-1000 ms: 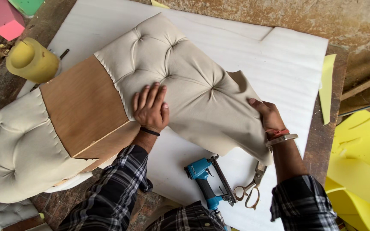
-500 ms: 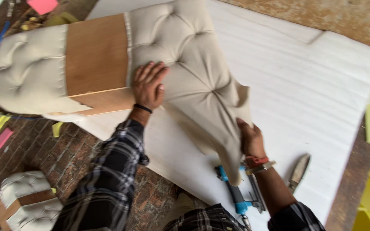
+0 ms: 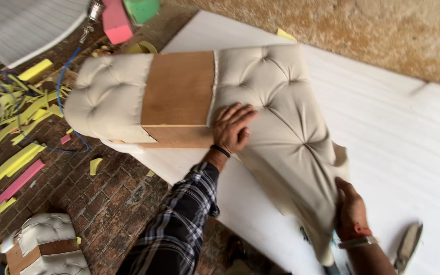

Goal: The person stretches a tufted beige fabric over a wooden chair frame with foam padding and staples it in place using a pneumatic nail gun. They pull and tuck the fabric around the frame edges, reposition the frame, and trim excess fabric with shears.

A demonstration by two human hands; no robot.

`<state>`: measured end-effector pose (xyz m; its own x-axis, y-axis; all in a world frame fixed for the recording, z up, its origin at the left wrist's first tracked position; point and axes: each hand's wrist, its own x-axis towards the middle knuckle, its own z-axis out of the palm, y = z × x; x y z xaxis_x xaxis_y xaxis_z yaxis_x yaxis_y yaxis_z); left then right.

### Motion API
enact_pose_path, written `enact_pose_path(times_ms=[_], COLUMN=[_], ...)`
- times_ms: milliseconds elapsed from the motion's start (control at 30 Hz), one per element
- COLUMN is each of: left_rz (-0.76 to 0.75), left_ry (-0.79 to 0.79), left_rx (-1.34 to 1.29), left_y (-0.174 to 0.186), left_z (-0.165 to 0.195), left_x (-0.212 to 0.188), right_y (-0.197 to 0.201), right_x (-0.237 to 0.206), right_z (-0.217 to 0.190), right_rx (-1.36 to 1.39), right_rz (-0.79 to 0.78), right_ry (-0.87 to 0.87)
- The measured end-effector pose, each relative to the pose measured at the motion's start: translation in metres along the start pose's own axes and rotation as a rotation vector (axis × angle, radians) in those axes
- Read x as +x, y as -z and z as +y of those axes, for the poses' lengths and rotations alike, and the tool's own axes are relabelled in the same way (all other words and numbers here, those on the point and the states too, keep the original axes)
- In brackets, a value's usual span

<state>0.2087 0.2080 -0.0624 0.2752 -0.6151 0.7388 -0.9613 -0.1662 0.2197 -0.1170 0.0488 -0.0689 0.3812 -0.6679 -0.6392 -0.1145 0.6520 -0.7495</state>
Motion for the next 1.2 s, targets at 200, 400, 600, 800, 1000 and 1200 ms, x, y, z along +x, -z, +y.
enact_pose_path(times_ms=[200, 400, 600, 800, 1000, 1200], left_rz=[-0.013, -0.062, -0.337, -0.123, -0.106, 0.135], left_ry=[0.04, 0.325, 0.242, 0.412, 0.417, 0.584], left_rx=[-0.05, -0.112, -0.151, 0.194, 0.008, 0.093], left_y=[0.023, 0.018, 0.038, -0.007, 0.001, -0.016], left_z=[-0.005, 0.118, 0.288, 0.302, 0.32, 0.344], left_x=[-0.028, -0.048, -0.104, -0.13, -0.136, -0.106], right_y=[-0.007, 0.007, 0.014, 0.032, 0.052, 0.058], right_x=[-0.039, -0.054, -0.059, -0.054, -0.048, -0.046], right_z=[0.05, 0.015, -0.013, -0.015, -0.022, -0.006], right_rx=[-0.02, -0.346, -0.166, -0.049, -0.005, 0.083], right_rz=[-0.089, -0.005, -0.287, -0.521, -0.742, -0.719], right_ry=[0.061, 0.212, 0.33, 0.228, -0.001, -0.075])
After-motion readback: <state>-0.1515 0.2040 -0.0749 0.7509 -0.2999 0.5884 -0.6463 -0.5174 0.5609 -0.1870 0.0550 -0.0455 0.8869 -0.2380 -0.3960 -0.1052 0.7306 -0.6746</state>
